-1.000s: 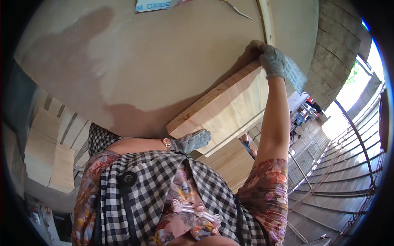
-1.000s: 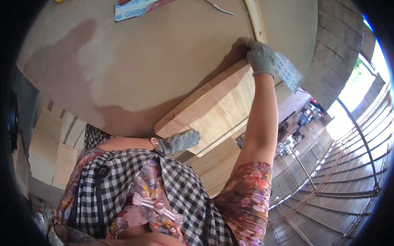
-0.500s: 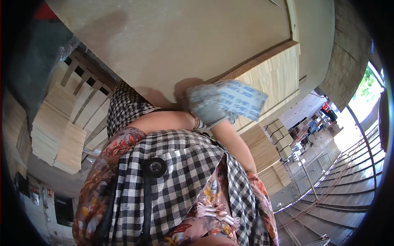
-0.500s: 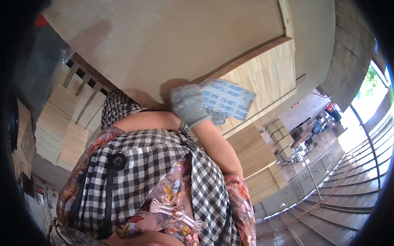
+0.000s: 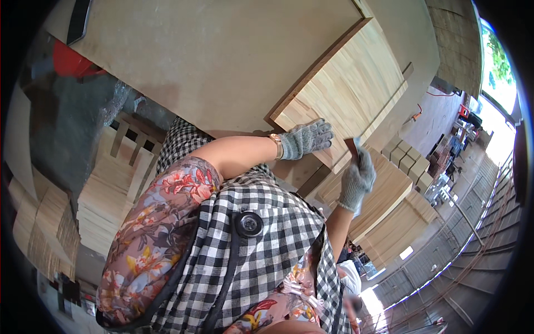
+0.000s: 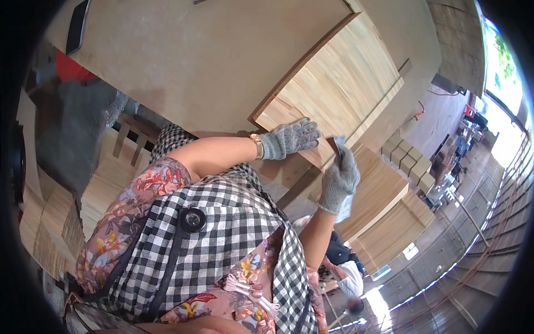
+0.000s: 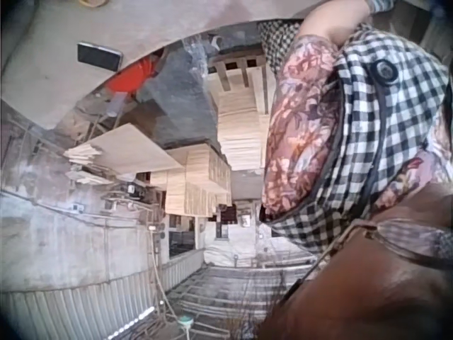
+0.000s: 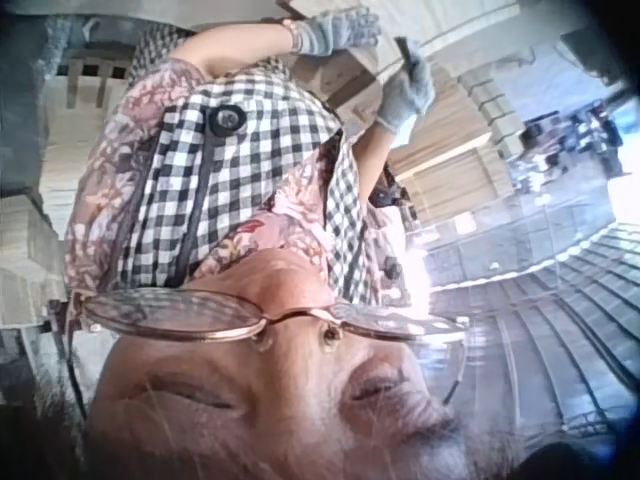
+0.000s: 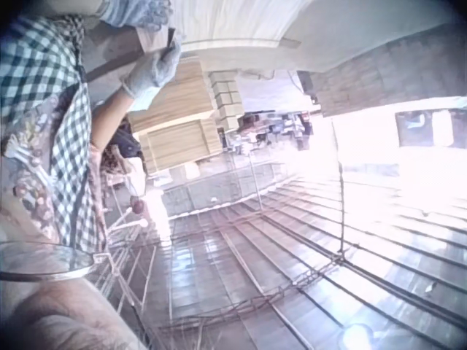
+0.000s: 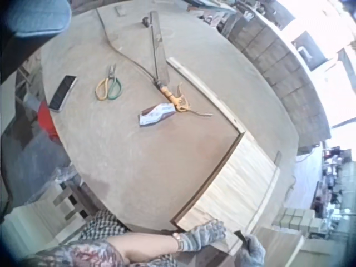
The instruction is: The worker is sanding and assembling various wood furniture components on a workbench in a factory environment.
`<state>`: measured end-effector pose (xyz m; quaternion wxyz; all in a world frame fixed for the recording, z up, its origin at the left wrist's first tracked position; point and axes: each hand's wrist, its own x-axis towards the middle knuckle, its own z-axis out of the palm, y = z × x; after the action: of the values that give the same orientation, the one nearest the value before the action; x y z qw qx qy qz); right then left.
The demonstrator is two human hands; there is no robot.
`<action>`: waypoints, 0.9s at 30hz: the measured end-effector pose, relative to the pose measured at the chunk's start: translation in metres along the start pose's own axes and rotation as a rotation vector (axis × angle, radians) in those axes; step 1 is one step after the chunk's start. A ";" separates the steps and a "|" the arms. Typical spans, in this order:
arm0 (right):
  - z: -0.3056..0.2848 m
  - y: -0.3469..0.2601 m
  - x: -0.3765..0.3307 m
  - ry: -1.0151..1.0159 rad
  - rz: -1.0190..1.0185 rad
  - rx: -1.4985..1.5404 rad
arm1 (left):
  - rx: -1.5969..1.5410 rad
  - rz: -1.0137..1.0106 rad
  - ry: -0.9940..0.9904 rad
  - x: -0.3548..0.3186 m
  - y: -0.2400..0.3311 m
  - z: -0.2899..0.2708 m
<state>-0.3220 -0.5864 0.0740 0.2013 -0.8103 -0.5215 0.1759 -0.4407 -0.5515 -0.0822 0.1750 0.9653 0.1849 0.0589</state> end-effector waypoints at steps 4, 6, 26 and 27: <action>-0.016 0.076 -0.033 0.191 0.143 0.136 | 0.098 0.008 -0.102 0.031 0.019 -0.058; 0.003 0.088 -0.046 0.267 0.302 0.389 | 0.061 -0.025 -0.268 0.032 0.017 -0.070; -0.325 0.135 0.021 0.532 0.103 -0.150 | 0.427 -0.313 0.397 0.310 -0.030 -0.387; -0.324 0.128 0.005 0.404 0.237 0.132 | 0.420 -0.369 0.386 0.313 -0.039 -0.411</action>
<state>-0.0607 -0.6764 0.2862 0.3321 -0.8696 -0.3594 0.0665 -0.2377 -0.2694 0.3015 -0.0580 0.9016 0.3943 0.1684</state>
